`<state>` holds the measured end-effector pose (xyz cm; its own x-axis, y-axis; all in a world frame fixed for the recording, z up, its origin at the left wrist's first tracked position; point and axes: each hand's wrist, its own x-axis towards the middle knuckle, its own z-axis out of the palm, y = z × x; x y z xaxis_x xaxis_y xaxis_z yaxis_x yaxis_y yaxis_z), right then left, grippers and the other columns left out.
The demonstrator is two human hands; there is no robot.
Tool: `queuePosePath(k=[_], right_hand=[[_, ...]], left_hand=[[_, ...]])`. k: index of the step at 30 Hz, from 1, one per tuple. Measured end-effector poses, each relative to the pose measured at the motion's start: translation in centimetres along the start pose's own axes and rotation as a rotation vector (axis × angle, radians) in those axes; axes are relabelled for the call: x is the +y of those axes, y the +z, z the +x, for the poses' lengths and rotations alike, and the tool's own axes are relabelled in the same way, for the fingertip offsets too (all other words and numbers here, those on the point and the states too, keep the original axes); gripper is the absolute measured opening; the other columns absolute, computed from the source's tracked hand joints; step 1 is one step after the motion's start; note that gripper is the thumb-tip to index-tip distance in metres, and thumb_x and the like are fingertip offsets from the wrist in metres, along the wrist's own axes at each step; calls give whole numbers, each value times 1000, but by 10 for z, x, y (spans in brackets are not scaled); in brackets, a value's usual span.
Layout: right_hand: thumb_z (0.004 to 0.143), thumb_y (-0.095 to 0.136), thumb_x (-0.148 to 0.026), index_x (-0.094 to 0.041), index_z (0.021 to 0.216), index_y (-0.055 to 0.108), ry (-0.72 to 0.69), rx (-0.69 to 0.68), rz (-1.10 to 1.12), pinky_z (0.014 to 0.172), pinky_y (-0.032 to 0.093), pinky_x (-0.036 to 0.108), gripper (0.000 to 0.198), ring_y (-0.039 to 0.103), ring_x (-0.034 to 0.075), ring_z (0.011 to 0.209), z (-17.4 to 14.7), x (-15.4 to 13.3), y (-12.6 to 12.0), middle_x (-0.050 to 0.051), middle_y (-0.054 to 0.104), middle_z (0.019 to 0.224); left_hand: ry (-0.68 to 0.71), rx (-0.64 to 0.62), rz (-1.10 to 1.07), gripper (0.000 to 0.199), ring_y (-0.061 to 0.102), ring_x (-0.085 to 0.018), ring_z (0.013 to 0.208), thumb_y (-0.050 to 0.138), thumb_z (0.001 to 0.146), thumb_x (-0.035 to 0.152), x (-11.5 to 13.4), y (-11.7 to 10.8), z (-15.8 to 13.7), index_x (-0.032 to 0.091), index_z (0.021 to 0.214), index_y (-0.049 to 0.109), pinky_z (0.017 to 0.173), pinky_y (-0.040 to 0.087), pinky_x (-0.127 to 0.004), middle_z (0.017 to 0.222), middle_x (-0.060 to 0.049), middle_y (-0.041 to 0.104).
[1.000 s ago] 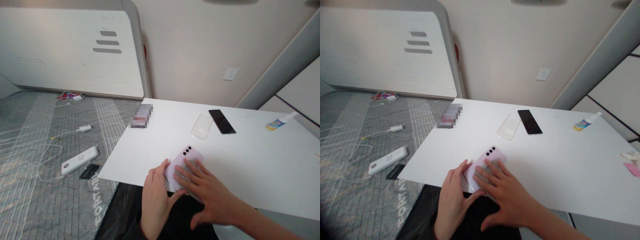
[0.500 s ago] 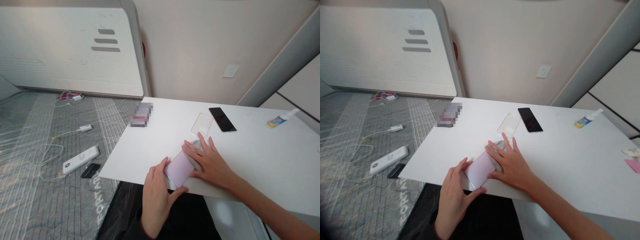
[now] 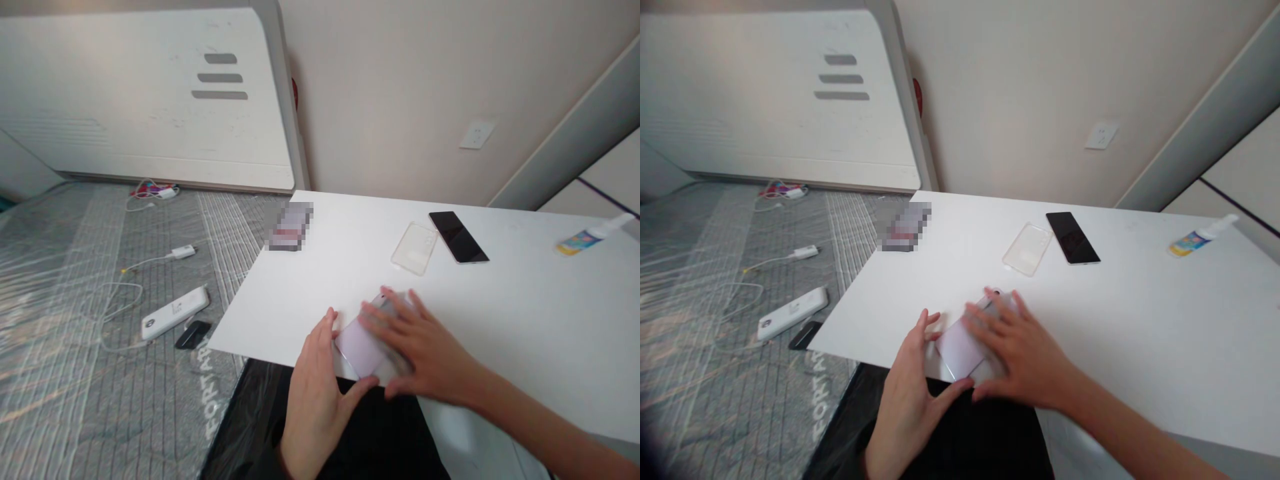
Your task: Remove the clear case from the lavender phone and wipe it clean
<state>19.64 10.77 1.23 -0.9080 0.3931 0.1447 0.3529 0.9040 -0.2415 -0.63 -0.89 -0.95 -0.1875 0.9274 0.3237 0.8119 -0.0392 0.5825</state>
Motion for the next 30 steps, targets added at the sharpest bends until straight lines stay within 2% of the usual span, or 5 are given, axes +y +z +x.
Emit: queuePosePath(k=[5, 12, 20, 25, 30], right_hand=[[87, 50, -83, -28, 164, 21, -30, -35, -32, 122, 20, 70, 99, 11, 39, 156, -31, 16, -8, 6, 33, 164], [99, 46, -13, -29, 143, 58, 211, 208, -132, 105, 57, 45, 49, 63, 23, 128, -81, 54, -22, 3, 62, 143], [97, 49, -19, -23, 126, 68, 404, 347, -11, 95, 58, 41, 35, 67, 24, 116, -20, 113, -51, 8, 64, 134], [91, 48, -6, -23, 114, 74, 220, 212, 70, 94, 57, 35, 39, 67, 20, 111, -2, 82, -34, 6, 68, 124], [94, 50, -8, -27, 123, 71, 138, 161, 265, 97, 57, 32, 40, 66, 19, 114, -34, 20, -39, 8, 66, 128]], left_hand=[[23, -9, 18, 114, 61, -34, 127, 86, 76, 36, -5, 1, 2, 30, 162, 11, 102, 55, -52, 149, -14, 53], [231, -6, 169, 76, 63, -28, 114, 66, 93, 42, -9, -4, 8, 25, 158, 32, 95, 56, -41, 136, -10, 64], [115, 95, 340, 68, 57, -33, 114, 60, 95, 51, -15, -6, 45, 17, 151, 43, 97, 53, -52, 129, -14, 62], [145, 148, 291, 62, 49, -36, 129, 59, 97, 45, -7, -9, 51, 19, 150, 43, 107, 47, -55, 143, -16, 51], [220, -32, 194, 89, 47, -36, 134, 75, 84, 53, 16, 1, 18, 24, 157, 33, 107, 48, -52, 150, -14, 50]])
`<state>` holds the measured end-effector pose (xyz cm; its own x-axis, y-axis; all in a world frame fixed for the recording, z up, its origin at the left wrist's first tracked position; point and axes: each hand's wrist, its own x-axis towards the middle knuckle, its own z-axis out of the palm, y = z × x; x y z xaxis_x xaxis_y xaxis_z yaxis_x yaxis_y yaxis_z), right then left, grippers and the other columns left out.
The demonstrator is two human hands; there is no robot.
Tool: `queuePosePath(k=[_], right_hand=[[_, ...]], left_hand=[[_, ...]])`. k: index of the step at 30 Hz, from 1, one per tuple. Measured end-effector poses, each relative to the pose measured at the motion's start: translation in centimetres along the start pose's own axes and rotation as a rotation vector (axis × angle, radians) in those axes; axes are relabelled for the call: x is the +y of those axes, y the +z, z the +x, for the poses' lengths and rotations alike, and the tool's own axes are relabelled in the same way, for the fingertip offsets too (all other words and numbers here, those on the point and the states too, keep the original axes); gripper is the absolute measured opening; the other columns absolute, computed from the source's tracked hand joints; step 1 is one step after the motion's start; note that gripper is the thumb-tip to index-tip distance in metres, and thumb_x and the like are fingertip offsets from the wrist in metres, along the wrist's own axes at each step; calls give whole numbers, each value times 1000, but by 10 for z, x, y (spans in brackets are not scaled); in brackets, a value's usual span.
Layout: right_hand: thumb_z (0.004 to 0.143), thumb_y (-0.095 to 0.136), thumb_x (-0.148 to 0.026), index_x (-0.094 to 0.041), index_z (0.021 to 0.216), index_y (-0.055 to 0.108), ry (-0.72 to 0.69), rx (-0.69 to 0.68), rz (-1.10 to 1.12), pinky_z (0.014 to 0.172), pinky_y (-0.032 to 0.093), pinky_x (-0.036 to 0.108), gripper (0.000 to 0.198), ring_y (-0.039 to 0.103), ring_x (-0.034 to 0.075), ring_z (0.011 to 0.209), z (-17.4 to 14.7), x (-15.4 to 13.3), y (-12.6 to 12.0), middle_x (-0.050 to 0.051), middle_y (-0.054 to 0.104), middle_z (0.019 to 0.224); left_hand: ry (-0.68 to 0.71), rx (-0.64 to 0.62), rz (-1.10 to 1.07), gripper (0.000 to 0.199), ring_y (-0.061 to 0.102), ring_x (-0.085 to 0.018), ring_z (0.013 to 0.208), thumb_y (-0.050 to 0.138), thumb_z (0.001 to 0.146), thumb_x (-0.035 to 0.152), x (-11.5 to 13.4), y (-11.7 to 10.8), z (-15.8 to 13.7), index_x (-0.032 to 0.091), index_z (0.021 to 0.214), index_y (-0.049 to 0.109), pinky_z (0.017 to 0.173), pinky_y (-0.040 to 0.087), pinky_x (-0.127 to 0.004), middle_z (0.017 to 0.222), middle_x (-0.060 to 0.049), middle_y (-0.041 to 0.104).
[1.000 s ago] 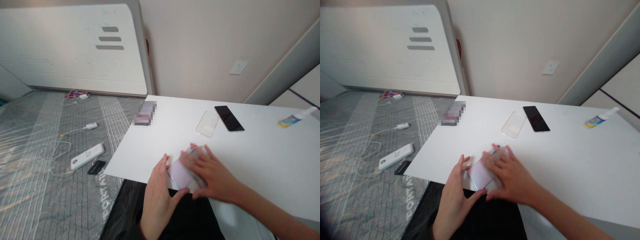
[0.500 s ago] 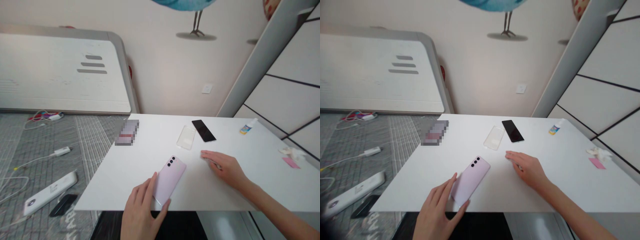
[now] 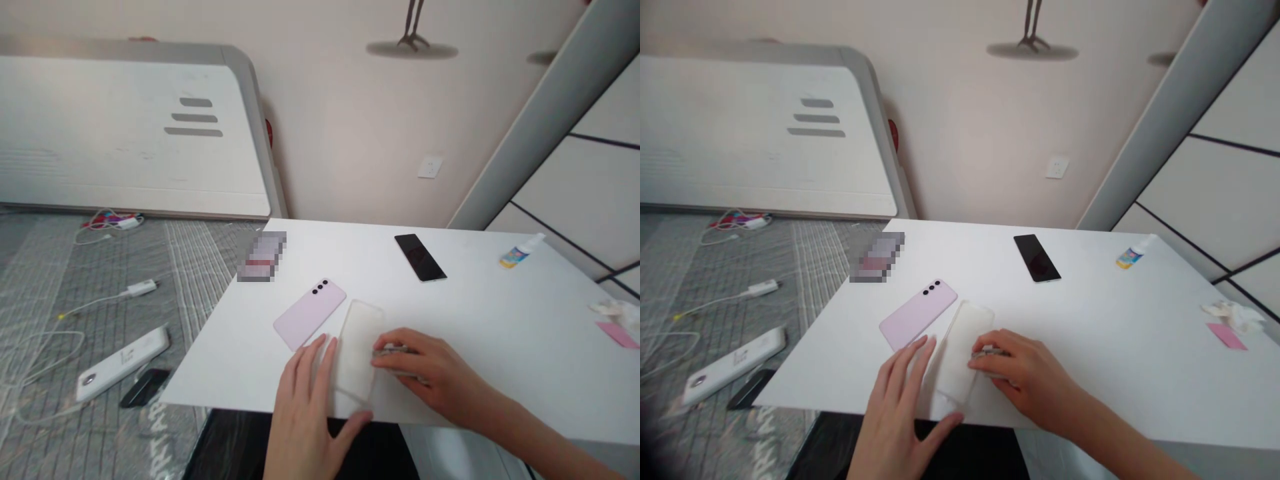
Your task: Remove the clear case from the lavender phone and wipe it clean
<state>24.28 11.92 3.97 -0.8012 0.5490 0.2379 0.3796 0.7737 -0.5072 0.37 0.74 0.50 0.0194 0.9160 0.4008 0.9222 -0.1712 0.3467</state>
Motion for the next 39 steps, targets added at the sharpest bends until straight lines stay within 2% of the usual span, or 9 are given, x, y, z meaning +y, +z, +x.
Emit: queuePosePath(k=[4, 11, 18, 20, 23, 26, 29, 33, 39], right_hand=[[99, 52, -17, -32, 123, 70, 124, 147, 85, 99, 56, 31, 34, 65, 19, 116, -13, -3, -13, 6, 64, 127], [89, 54, -18, -26, 118, 65, 311, 236, 82, 92, 58, 37, 32, 68, 23, 106, -9, 27, -14, 5, 69, 116], [70, 45, -8, -25, 96, 73, 268, -187, 237, 85, 57, 32, 43, 71, 19, 90, 47, 49, -31, -1, 75, 98], [70, 47, -9, -26, 107, 75, 291, -111, 142, 87, 58, 35, 50, 72, 21, 91, 78, 67, -39, 1, 76, 101], [78, 41, -9, -20, 144, 56, 367, 136, 37, 103, 51, 45, 69, 67, 25, 112, 117, 93, -55, 9, 68, 132], [81, 41, -10, -23, 145, 57, 371, 139, 58, 85, 58, 36, 67, 72, 20, 91, 129, 101, -68, 8, 64, 138], [81, 41, -11, -22, 118, 74, 377, -16, 191, 62, 55, 27, 50, 69, 16, 73, 118, 90, -73, 5, 73, 119], [86, 47, -14, -23, 100, 77, 243, 17, 217, 86, 58, 33, 34, 67, 24, 111, 88, 54, -58, 6, 69, 123], [92, 47, -10, -22, 129, 65, 60, 6, -33, 106, 53, 47, 43, 62, 26, 122, 47, 6, 9, 9, 64, 133]], left_hand=[[-13, -75, 15, 99, 50, -39, 130, 83, 73, 60, 18, 8, -11, 25, 154, 39, 104, 51, -55, 152, -14, 50], [26, -120, 31, 75, 44, -34, 138, 61, 84, 23, 18, 1, -15, 22, 156, 38, 110, 48, -51, 161, -9, 42], [45, -99, 9, 78, 44, -30, 140, 54, 86, 19, 3, -4, -26, 19, 160, 28, 112, 46, -47, 157, -10, 45], [55, -88, 9, 78, 45, -30, 139, 54, 87, 19, -1, -4, -28, 19, 160, 27, 112, 46, -46, 156, -11, 47], [72, -47, 21, 79, 48, -29, 138, 53, 86, 18, -6, -2, -28, 18, 160, 26, 111, 46, -45, 154, -11, 50], [78, -17, 10, 78, 49, -27, 136, 53, 86, 18, -9, 1, -28, 17, 159, 27, 110, 46, -41, 152, -12, 50], [30, 14, 6, 73, 48, -28, 135, 56, 89, 23, -10, 4, -30, 17, 157, 30, 109, 45, -41, 149, -13, 51], [-75, 85, 43, 70, 49, -32, 128, 63, 93, 36, -9, 7, -34, 14, 153, 35, 107, 42, -47, 140, -15, 56], [-162, 111, -11, 75, 54, -32, 117, 72, 87, 44, 0, 11, -28, 16, 149, 39, 100, 44, -45, 132, -14, 62]])
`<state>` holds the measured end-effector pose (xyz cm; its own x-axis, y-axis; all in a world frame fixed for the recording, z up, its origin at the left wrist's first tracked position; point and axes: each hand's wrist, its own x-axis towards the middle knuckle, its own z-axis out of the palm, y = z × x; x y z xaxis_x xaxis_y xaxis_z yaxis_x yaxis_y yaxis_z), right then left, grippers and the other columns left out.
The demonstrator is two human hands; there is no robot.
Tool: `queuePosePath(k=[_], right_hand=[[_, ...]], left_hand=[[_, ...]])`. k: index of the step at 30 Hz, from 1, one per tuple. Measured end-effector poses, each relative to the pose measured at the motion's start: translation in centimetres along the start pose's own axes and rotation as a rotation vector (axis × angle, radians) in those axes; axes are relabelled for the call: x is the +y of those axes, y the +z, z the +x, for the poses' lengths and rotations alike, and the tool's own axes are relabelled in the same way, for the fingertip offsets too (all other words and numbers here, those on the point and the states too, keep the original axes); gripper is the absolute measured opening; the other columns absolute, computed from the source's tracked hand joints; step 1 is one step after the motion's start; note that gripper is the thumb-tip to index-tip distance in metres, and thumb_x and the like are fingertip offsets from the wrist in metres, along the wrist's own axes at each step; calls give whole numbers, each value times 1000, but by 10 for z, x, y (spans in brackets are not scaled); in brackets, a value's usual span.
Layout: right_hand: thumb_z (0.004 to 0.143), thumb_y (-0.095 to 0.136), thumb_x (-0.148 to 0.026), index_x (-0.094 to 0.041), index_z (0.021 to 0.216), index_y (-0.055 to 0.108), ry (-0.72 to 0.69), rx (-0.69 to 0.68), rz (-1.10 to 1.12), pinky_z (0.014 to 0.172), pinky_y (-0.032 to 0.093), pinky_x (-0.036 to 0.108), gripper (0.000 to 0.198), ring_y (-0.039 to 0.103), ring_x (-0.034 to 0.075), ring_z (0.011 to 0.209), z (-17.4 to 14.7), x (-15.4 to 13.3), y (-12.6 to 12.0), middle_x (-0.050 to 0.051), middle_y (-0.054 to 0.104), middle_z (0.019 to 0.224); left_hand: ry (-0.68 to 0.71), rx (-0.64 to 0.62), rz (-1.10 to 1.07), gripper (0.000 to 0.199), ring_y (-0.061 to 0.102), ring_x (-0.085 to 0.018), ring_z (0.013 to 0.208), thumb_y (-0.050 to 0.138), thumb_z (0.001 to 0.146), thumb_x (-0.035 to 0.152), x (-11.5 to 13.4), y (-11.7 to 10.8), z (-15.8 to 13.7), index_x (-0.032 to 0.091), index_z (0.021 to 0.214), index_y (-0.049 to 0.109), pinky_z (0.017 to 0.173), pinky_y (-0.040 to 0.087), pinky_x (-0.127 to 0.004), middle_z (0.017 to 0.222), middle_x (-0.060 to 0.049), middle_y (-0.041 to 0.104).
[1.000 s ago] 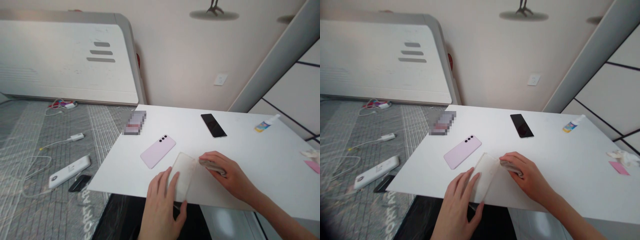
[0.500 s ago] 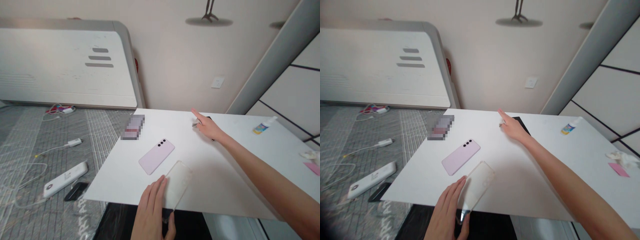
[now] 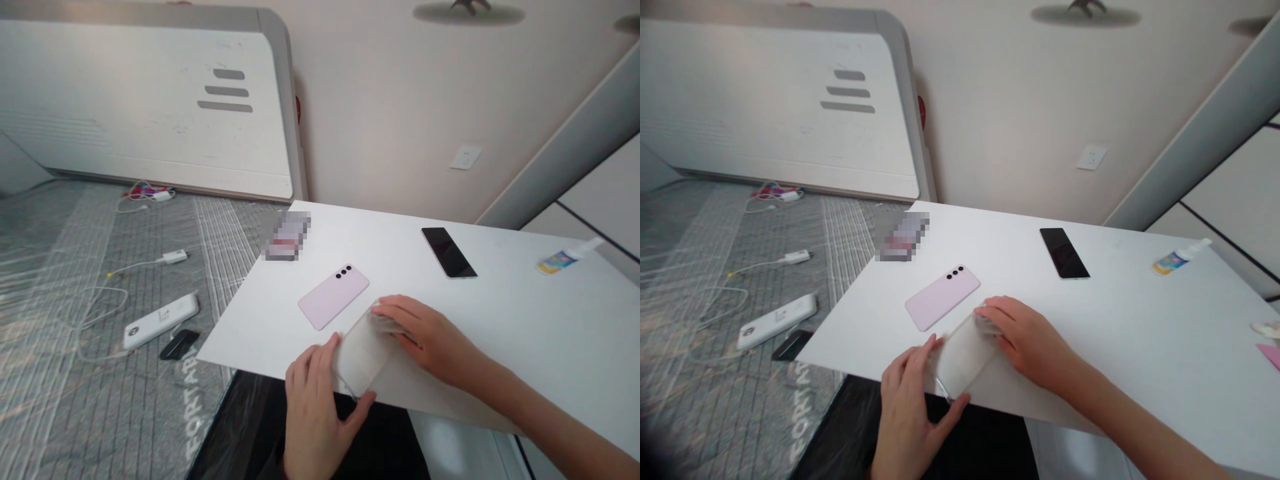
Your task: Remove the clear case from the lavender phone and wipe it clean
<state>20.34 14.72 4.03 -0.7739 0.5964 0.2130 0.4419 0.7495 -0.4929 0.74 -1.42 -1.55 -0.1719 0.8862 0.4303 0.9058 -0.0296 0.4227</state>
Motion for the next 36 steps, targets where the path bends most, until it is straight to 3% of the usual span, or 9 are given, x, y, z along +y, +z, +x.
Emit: queuePosePath(k=[5, 8, 12, 15, 19, 23, 27, 31, 36], right_hand=[[101, 46, -16, -17, 122, 67, -41, 58, -93, 100, 56, 44, 31, 65, 25, 113, -18, -18, 31, 10, 69, 124], [103, 47, -19, -21, 134, 63, -163, -21, -112, 105, 52, 41, 35, 61, 23, 122, -21, -23, 27, 6, 66, 135], [104, 46, -22, -17, 135, 62, -150, 58, -271, 102, 50, 48, 35, 59, 27, 121, -20, -23, 22, 8, 66, 136], [106, 46, -27, -20, 141, 58, -254, -77, -200, 106, 47, 45, 38, 56, 24, 126, -20, -27, 24, 5, 62, 142], [105, 45, -23, -16, 131, 64, -193, 10, -317, 101, 47, 51, 33, 57, 30, 120, -21, -28, 24, 8, 63, 139], [106, 47, -27, -18, 134, 63, -236, -106, -152, 105, 47, 46, 34, 56, 27, 122, -21, -23, 22, 9, 64, 136], [108, 44, -31, -21, 134, 63, -121, -62, -38, 108, 45, 46, 34, 56, 25, 124, -20, -23, 19, 8, 65, 133], [107, 48, -35, -23, 132, 64, -199, -217, 166, 114, 43, 39, 32, 57, 21, 127, -17, -31, 18, 4, 67, 133], [107, 44, -31, -23, 128, 65, -46, -86, 188, 104, 51, 36, 31, 61, 20, 120, -7, -10, 8, 8, 63, 133]], left_hand=[[-1, 31, 13, 73, 56, -31, 113, 74, 86, 48, 6, 6, 2, 16, 144, 45, 98, 40, -43, 127, -12, 65], [-4, 25, -2, 76, 55, -30, 113, 78, 83, 46, 7, 6, 2, 14, 144, 44, 99, 38, -42, 128, -11, 65], [-58, -5, -3, 83, 54, -30, 114, 85, 77, 41, 9, 5, 3, 16, 143, 43, 97, 39, -42, 130, -10, 65], [-70, -4, -26, 87, 55, -30, 113, 87, 75, 37, 9, 5, 3, 18, 145, 39, 97, 40, -43, 131, -10, 65], [-78, -6, -25, 88, 55, -30, 113, 88, 74, 39, 9, 5, 4, 19, 144, 40, 97, 40, -43, 131, -9, 66], [-90, -15, -55, 90, 55, -28, 113, 90, 72, 39, 9, 5, 3, 19, 144, 40, 97, 40, -42, 131, -8, 65], [-112, -24, -66, 91, 55, -29, 115, 91, 70, 40, 9, 4, 3, 20, 142, 41, 98, 39, -43, 132, -8, 65], [-102, -22, -66, 91, 56, -29, 113, 92, 69, 37, 10, 5, 3, 20, 143, 40, 98, 39, -43, 132, -8, 65], [-120, -34, -69, 90, 56, -28, 114, 93, 67, 39, 10, 4, 5, 21, 140, 44, 98, 38, -42, 131, -7, 66]])
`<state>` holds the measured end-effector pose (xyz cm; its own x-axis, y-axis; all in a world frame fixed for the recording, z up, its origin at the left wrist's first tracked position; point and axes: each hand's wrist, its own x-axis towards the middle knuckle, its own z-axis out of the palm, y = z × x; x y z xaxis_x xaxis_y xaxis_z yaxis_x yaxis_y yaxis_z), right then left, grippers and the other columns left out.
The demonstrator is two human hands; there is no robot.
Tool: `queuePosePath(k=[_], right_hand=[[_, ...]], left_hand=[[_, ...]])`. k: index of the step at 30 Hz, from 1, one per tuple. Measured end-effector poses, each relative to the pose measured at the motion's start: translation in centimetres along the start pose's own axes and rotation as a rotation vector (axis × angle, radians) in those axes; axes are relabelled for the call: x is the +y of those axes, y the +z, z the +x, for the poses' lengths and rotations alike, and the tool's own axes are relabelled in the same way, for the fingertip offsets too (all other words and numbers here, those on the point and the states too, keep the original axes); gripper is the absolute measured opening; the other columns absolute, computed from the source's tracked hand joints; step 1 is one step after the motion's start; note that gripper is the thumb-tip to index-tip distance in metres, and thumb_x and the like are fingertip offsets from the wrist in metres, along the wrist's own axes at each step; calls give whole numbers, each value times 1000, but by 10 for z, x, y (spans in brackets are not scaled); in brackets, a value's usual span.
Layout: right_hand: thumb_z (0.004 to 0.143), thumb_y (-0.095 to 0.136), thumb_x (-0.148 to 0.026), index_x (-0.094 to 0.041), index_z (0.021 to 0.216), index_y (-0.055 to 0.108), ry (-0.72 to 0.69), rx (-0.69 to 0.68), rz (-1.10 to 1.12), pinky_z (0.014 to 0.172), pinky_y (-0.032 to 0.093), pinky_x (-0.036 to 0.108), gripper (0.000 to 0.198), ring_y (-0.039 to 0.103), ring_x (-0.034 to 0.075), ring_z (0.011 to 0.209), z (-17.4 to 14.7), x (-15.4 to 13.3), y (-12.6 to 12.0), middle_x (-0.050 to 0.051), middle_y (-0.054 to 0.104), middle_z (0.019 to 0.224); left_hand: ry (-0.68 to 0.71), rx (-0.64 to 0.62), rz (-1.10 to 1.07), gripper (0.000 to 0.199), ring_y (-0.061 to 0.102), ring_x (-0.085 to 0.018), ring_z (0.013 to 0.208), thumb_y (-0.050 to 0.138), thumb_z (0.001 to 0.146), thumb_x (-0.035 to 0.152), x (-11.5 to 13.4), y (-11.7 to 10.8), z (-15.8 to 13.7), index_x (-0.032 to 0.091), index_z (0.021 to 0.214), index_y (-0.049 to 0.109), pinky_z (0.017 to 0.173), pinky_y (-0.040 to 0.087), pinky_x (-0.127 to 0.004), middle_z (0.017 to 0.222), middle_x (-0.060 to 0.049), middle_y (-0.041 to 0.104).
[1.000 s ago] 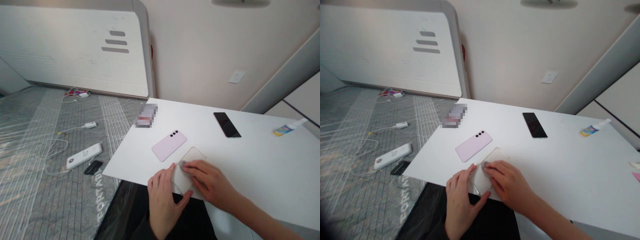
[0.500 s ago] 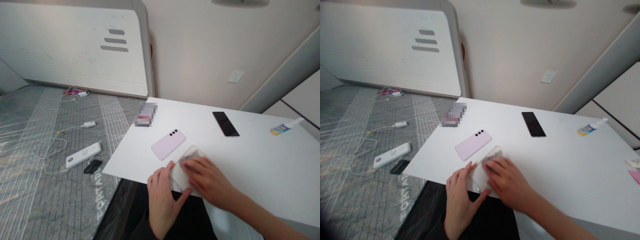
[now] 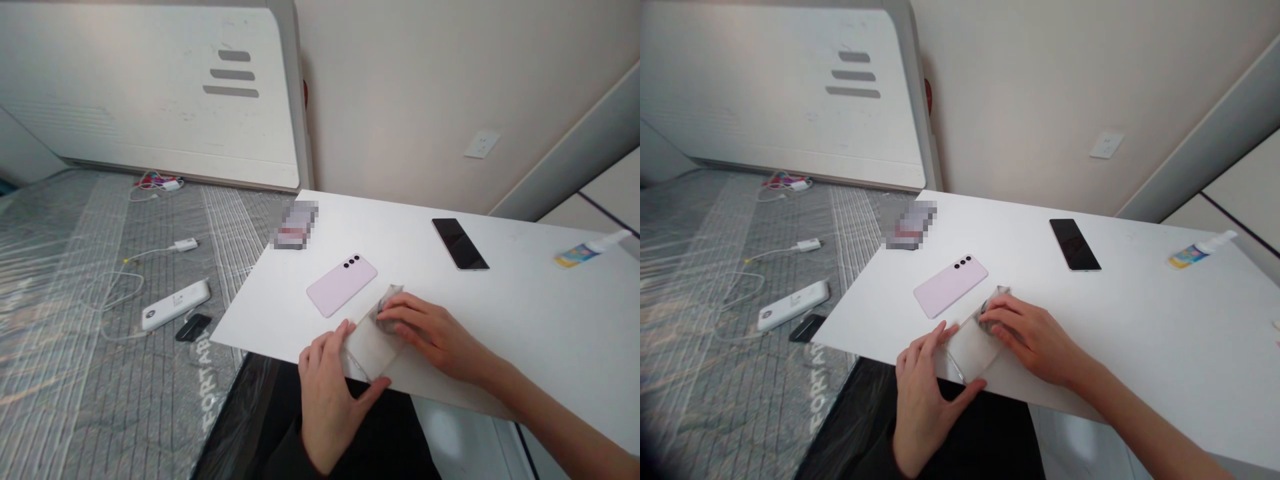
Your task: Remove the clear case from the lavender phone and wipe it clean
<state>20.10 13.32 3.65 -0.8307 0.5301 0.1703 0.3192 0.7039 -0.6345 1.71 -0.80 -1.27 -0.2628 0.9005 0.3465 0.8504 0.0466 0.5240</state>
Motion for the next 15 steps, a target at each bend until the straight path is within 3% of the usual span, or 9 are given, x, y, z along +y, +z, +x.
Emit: queuePosePath(k=[3, 6, 12, 15], right_hand=[[107, 43, -27, -26, 134, 63, 5, -2, -61, 99, 53, 38, 34, 61, 20, 114, 2, 12, -5, 9, 54, 142], [106, 45, -28, -25, 132, 66, -22, -33, -165, 96, 53, 42, 33, 60, 23, 110, 1, 8, 1, 10, 55, 138], [102, 55, -51, -28, 148, 51, -113, -202, -150, 108, 44, 51, 52, 49, 29, 123, -3, -16, 16, 9, 56, 138], [105, 49, -47, -33, 140, 59, -111, -133, -255, 109, 40, 55, 39, 48, 30, 125, -3, -12, 15, 6, 57, 138]], left_hand=[[-6, -3, -3, 92, 57, -28, 114, 94, 65, 40, -1, 0, 0, 21, 140, 44, 98, 37, -42, 131, -7, 66], [-2, -4, 1, 92, 57, -28, 114, 94, 66, 42, -1, 0, -1, 20, 140, 44, 98, 37, -42, 131, -7, 66], [28, -9, 24, 89, 57, -29, 113, 90, 70, 40, 0, -2, -1, 20, 142, 42, 97, 38, -43, 132, -9, 65], [25, -24, 14, 87, 57, -29, 113, 89, 72, 41, 1, -2, 1, 20, 141, 42, 96, 40, -44, 131, -9, 65]])
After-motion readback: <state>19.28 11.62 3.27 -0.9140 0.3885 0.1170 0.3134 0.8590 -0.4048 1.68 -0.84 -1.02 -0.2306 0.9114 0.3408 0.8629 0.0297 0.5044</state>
